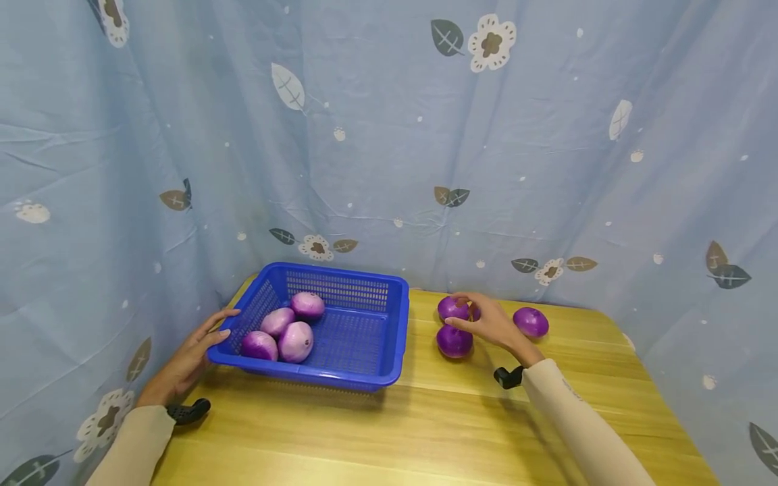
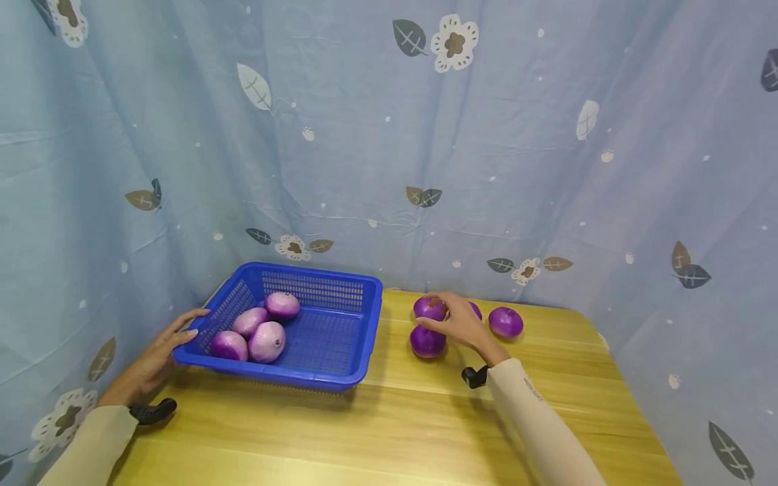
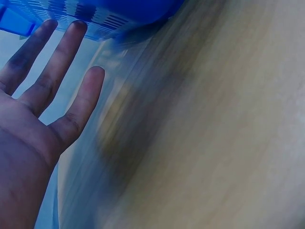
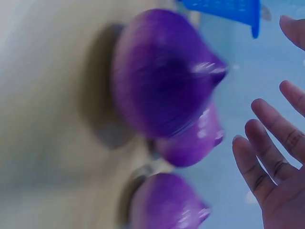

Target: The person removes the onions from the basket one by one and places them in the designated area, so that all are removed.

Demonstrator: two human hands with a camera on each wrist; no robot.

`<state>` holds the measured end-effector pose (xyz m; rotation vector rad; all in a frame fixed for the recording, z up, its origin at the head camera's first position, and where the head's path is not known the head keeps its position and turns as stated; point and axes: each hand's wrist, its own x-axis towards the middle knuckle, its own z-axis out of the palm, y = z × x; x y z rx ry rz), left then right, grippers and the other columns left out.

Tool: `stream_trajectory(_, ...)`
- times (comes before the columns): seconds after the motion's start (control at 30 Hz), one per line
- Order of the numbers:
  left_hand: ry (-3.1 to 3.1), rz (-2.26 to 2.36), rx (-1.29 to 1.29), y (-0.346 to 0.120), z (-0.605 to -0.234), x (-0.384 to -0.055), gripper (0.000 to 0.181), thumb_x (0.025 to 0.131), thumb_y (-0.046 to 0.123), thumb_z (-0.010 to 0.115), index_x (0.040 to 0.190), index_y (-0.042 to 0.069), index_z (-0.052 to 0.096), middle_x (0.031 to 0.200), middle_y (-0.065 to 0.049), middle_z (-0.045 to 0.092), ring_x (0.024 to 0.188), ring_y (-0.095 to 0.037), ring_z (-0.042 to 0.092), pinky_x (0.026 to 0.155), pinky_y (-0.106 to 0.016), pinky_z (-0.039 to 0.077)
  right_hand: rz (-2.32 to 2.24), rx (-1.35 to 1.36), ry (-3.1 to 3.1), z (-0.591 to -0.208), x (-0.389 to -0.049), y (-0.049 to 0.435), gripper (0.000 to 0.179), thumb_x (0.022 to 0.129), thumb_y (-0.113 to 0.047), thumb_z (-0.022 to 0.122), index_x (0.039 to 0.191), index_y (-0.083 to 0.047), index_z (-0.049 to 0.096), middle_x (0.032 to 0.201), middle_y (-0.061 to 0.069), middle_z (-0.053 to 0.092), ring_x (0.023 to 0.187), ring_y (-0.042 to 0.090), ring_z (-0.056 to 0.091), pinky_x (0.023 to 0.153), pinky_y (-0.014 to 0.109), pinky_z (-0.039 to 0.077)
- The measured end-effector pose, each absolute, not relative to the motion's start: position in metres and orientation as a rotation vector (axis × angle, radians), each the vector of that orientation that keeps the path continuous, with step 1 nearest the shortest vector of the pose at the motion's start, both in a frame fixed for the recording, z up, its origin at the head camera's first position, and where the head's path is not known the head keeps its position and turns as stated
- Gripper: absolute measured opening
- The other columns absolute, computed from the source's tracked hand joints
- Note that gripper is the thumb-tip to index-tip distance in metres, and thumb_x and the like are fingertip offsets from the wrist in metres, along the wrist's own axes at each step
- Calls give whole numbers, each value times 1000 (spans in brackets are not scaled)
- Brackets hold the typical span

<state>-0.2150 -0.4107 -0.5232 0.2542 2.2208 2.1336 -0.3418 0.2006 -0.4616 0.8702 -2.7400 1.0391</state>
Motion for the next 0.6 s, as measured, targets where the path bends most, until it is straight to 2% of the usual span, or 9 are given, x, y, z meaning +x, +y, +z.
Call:
stream_trajectory(0.1, 2212, 2137, 254, -410, -523, -215, 49, 111, 22, 44, 159, 23, 35, 157, -2, 23, 117, -4, 60, 92, -28, 55, 1050, 901, -2732, -450, -344, 190, 59, 89, -47, 79, 138, -19, 63, 122, 11, 69, 96, 28, 65, 77, 39, 53)
stream_trajectory(0.37, 2205, 2156, 266, -407, -523, -217, 47, 111, 21, 45, 157, 21, 37, 152, 3, 26, 114, -7, 62, 89, -30, 56, 1100, 985, -2713, -424, -350, 151, 54, 90, -51, 77, 138, -32, 61, 118, -6, 67, 99, 20, 65, 82, 40, 55)
stream_trajectory(0.43, 2220, 2142, 247, -407, -523, -217, 47, 111, 24, 45, 158, 22, 37, 154, 0, 25, 115, -6, 61, 90, -29, 56, 1085, 1020, -2714, -420, -352, 140, 53, 90, -50, 77, 138, -33, 61, 117, -5, 67, 99, 21, 65, 81, 39, 55)
stream_trajectory(0.6, 2271, 2102, 190, -408, -523, -216, 49, 111, 28, 46, 158, 25, 36, 162, -11, 15, 118, -2, 56, 92, -27, 54, 1037, 1151, -2717, -411, -357, 110, 56, 91, -51, 76, 139, -27, 61, 122, 7, 69, 102, 27, 66, 80, 39, 55)
